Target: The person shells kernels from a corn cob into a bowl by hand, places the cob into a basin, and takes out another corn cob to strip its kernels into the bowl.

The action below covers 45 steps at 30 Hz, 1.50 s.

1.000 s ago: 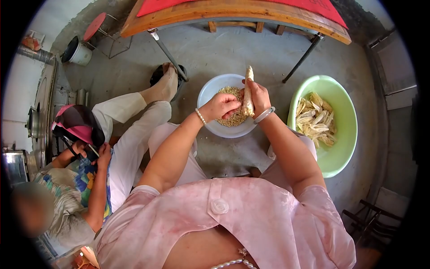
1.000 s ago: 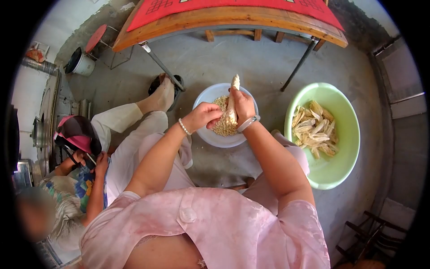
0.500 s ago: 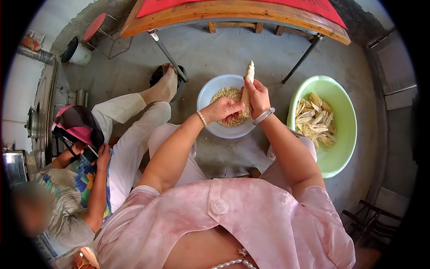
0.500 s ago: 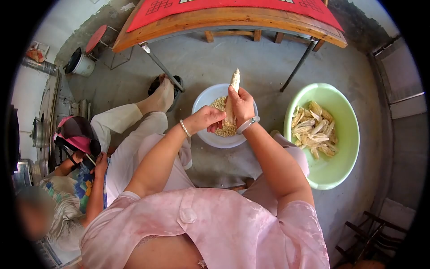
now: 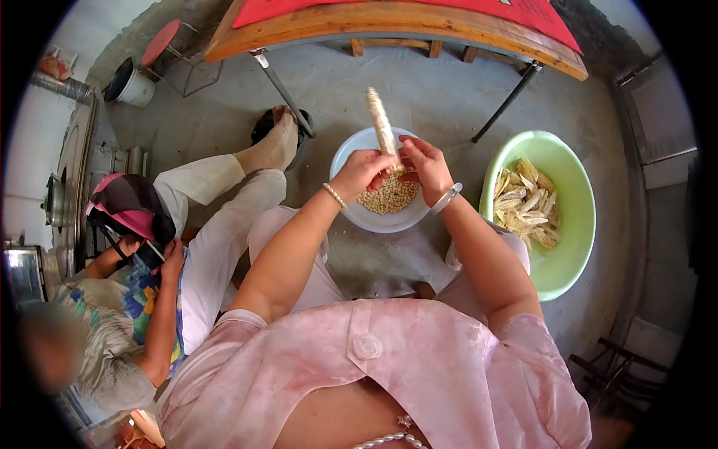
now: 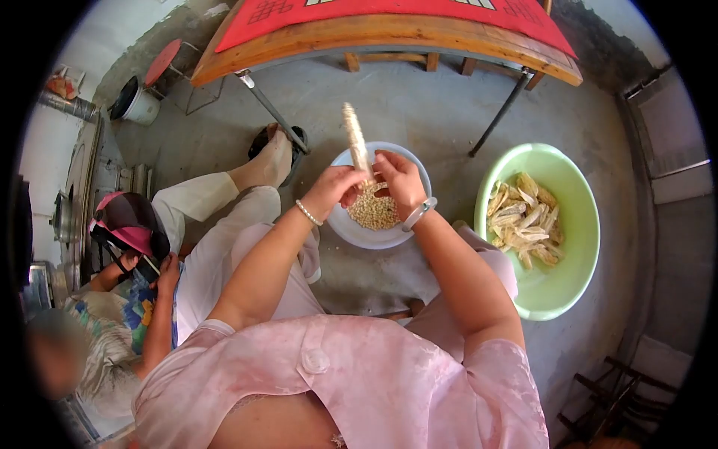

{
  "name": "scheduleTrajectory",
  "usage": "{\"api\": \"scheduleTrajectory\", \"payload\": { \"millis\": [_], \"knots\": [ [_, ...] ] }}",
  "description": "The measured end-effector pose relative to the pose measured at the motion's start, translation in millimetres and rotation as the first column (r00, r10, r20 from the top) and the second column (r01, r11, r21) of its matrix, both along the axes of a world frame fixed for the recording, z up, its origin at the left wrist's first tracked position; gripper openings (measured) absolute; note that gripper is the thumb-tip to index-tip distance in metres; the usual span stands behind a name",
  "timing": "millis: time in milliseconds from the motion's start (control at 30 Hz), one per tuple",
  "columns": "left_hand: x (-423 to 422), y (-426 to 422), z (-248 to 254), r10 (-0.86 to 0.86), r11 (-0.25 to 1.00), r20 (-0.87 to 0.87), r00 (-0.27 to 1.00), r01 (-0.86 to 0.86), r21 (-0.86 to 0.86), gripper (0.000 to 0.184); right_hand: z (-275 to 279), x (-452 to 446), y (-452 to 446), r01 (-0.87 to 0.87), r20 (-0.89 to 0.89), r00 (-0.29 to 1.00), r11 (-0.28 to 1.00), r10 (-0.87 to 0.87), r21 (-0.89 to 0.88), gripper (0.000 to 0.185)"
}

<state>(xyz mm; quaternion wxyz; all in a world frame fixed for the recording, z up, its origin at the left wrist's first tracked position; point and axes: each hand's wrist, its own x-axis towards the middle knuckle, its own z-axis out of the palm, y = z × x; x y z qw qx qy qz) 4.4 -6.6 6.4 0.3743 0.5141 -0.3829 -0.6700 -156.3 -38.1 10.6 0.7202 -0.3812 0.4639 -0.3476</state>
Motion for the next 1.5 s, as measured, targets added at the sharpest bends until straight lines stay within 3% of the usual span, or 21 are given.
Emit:
{"api": "scheduleTrajectory", "payload": {
  "millis": [67,133,167,367,467,667,967,1067,1267,1500],
  "knots": [
    [5,-1,-1,0.108,0.994,-0.037,0.993,-0.107,0.019,0.026,-11,-2,1,-0.145,-0.087,0.988,0.963,0.128,-0.228,0.050],
    [6,-2,-1,0.112,0.994,-0.043,0.993,-0.112,0.003,0.026,-12,1,7,-0.281,-0.222,0.956,0.816,0.193,-0.505,0.056],
    [7,-2,-1,0.112,0.994,-0.045,0.993,-0.113,-0.005,0.026,-9,-1,9,-0.352,-0.290,0.927,0.816,0.237,-0.459,0.064],
    [3,0,-1,0.003,1.000,-0.024,1.000,-0.004,-0.026,0.030,-11,3,12,-0.316,-0.370,0.922,0.767,0.112,-0.558,0.054],
    [4,1,-4,0.019,0.998,-0.062,0.998,-0.023,-0.067,0.035,-21,2,10,-0.255,-0.307,0.949,0.736,0.067,-0.627,0.052],
    [11,0,-7,-0.038,0.993,0.057,0.998,0.044,-0.109,0.035,-13,1,10,-0.342,-0.324,0.925,0.807,0.199,-0.481,0.050],
    [9,2,2,-0.081,0.993,0.028,0.996,0.083,-0.080,0.031,-3,-1,13,-0.359,-0.269,0.931,0.741,0.246,-0.567,0.051],
    [12,2,0,-0.108,0.989,0.003,0.994,0.107,-0.100,0.028,6,-6,11,-0.420,-0.163,0.907,0.815,0.388,-0.400,0.048],
    [13,4,1,-0.120,0.983,-0.024,0.992,0.116,-0.144,0.030,-2,-4,12,-0.354,-0.079,0.933,0.851,0.352,-0.387,0.047],
    [10,4,-4,-0.117,0.984,0.025,0.993,0.119,-0.135,0.031,-11,-3,11,-0.321,0.034,0.941,0.921,0.337,-0.222,0.042]
  ]
}}
